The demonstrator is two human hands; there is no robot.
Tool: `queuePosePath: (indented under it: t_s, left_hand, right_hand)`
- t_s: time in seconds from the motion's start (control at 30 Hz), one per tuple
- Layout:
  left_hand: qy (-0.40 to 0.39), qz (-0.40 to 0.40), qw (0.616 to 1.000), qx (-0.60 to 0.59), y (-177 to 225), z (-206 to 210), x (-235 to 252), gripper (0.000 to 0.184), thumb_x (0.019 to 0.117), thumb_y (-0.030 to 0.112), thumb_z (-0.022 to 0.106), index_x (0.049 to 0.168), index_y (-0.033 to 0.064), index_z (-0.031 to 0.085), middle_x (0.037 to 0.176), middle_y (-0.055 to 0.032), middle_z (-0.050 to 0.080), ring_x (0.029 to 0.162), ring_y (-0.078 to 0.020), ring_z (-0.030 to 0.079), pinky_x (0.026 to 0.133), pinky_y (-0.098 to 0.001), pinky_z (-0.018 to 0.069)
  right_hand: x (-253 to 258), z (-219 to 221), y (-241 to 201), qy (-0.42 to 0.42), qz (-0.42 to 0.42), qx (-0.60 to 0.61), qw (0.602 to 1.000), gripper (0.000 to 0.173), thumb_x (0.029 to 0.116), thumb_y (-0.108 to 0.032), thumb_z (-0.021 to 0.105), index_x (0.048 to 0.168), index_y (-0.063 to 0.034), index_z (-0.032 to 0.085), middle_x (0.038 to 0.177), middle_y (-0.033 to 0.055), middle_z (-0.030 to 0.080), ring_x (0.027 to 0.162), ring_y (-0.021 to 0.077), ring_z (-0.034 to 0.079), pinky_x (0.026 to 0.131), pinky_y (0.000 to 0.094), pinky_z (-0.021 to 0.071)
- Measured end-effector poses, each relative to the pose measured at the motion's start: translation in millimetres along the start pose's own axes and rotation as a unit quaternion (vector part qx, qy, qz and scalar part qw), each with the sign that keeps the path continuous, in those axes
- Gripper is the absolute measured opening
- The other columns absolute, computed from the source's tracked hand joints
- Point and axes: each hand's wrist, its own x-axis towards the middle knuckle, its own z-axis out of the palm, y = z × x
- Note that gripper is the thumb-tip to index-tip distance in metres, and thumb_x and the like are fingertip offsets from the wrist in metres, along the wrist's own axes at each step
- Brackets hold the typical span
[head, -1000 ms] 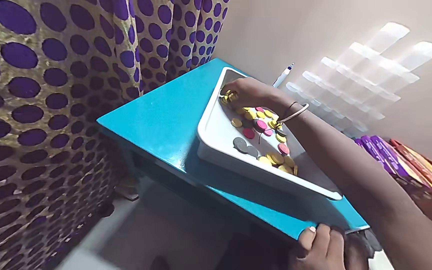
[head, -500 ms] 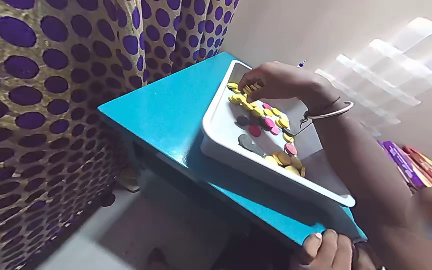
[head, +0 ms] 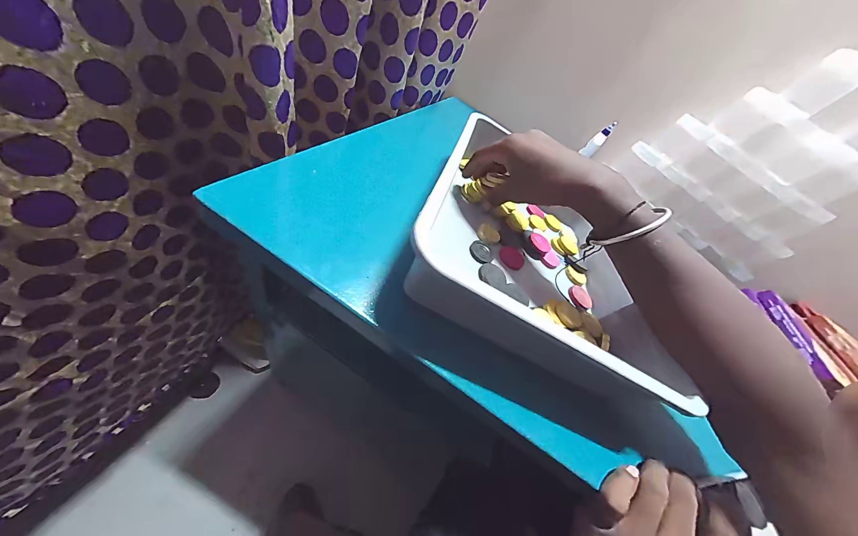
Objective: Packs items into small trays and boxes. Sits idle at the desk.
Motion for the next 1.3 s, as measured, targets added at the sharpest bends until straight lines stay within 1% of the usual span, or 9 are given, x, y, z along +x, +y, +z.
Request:
queuePosePath:
  t_s: [0.17,0.3,0.53,0.83,1.0,1.1,1.17,1.23,1.3]
  left_hand:
    - [0.005,0.001,1.000,-0.003,1.2,1.8,-1.0,0.032,0.0901,0.033,0.068,0.110,0.0101,0.078,0.106,-0.0082,0.075,0.101,-0.0216,0.069,0.092,-0.0344,0.0504]
    - [0.011,0.000,1.000,0.004,3.4,4.3,-1.1,0.033,0.0902,0.034,0.067,0.112,0.0113,0.078,0.106,-0.0075,0.075,0.100,-0.0206,0.069,0.092,-0.0334,0.0494]
    - [0.002,0.002,1.000,-0.024,4.1,6.0,-1.3,0.036,0.0893,0.035,0.069,0.112,0.0074,0.077,0.105,-0.0097,0.075,0.100,-0.0223,0.069,0.091,-0.0338,0.0505]
    - [-0.005,0.002,1.000,-0.014,7.6,5.4,-2.4,0.038,0.0901,0.035,0.069,0.115,0.0072,0.076,0.108,-0.0098,0.075,0.102,-0.0227,0.069,0.093,-0.0338,0.0500]
    - [0.003,0.000,1.000,-0.008,9.8,6.1,-2.2,0.033,0.0931,0.030,0.065,0.115,0.0082,0.076,0.108,-0.0095,0.075,0.102,-0.0221,0.069,0.092,-0.0333,0.0495]
    - [0.006,-0.001,1.000,-0.018,10.5,6.8,-2.0,0.031,0.0935,0.027,0.064,0.115,0.0073,0.076,0.107,-0.0099,0.075,0.101,-0.0226,0.069,0.092,-0.0335,0.0497]
    - [0.001,-0.005,1.000,-0.019,11.4,6.1,-2.3,0.031,0.0938,0.025,0.063,0.116,0.0074,0.076,0.108,-0.0100,0.075,0.102,-0.0225,0.069,0.092,-0.0336,0.0496]
    - [0.004,-0.006,1.000,-0.024,12.1,5.8,-2.6,0.029,0.0946,0.022,0.062,0.115,0.0063,0.076,0.107,-0.0108,0.075,0.101,-0.0231,0.069,0.092,-0.0342,0.0498]
    - [0.005,-0.005,1.000,-0.025,12.8,6.3,-2.7,0.029,0.0956,0.023,0.060,0.114,0.0063,0.076,0.106,-0.0107,0.075,0.101,-0.0231,0.069,0.092,-0.0341,0.0500]
  right_hand:
    - [-1.0,3.2,2.6,0.001,-0.012,-0.001,1.000,0.036,0.0872,-0.011,0.080,0.123,-0.0098,0.073,0.111,0.0151,0.074,0.100,0.0350,0.071,0.090,0.0610,0.0532]
    - [-2.7,6.2,3.5,0.006,-0.019,-0.023,1.000,0.029,0.0882,-0.009,0.077,0.117,-0.0119,0.074,0.104,0.0153,0.075,0.095,0.0368,0.071,0.084,0.0626,0.0534]
    - [-8.6,1.4,3.5,0.013,-0.005,-0.016,1.000,0.031,0.0895,-0.006,0.076,0.120,-0.0091,0.073,0.108,0.0167,0.074,0.099,0.0361,0.071,0.090,0.0611,0.0534]
    - [-8.5,-1.5,7.6,-0.020,-0.005,-0.019,1.000,0.035,0.0878,-0.011,0.080,0.122,-0.0080,0.073,0.108,0.0161,0.074,0.098,0.0347,0.071,0.089,0.0599,0.0541]
    - [-10.5,-1.3,10.1,-0.006,0.012,0.000,1.000,0.032,0.0863,-0.011,0.082,0.117,-0.0067,0.073,0.104,0.0158,0.074,0.095,0.0340,0.071,0.089,0.0586,0.0546]
    - [-14.2,-1.5,10.9,0.008,-0.011,0.003,1.000,0.030,0.0864,-0.013,0.082,0.114,-0.0059,0.073,0.102,0.0151,0.074,0.093,0.0321,0.072,0.086,0.0575,0.0560]
    - [-33.1,-10.3,-24.6,0.001,0.019,-0.016,1.000,0.030,0.0861,-0.009,0.082,0.114,-0.0025,0.073,0.105,0.0179,0.073,0.095,0.0335,0.072,0.087,0.0548,0.0565]
    - [-59.2,-25.9,-94.6,-0.034,0.141,-0.030,0.989,0.034,0.0872,0.000,0.079,0.120,0.0007,0.069,0.115,0.0214,0.070,0.107,0.0361,0.067,0.097,0.0517,0.0511]
    - [-67.9,-28.4,-113.8,-0.032,0.168,-0.038,0.985,0.036,0.0864,0.003,0.079,0.121,0.0010,0.069,0.116,0.0217,0.069,0.108,0.0362,0.067,0.097,0.0500,0.0513]
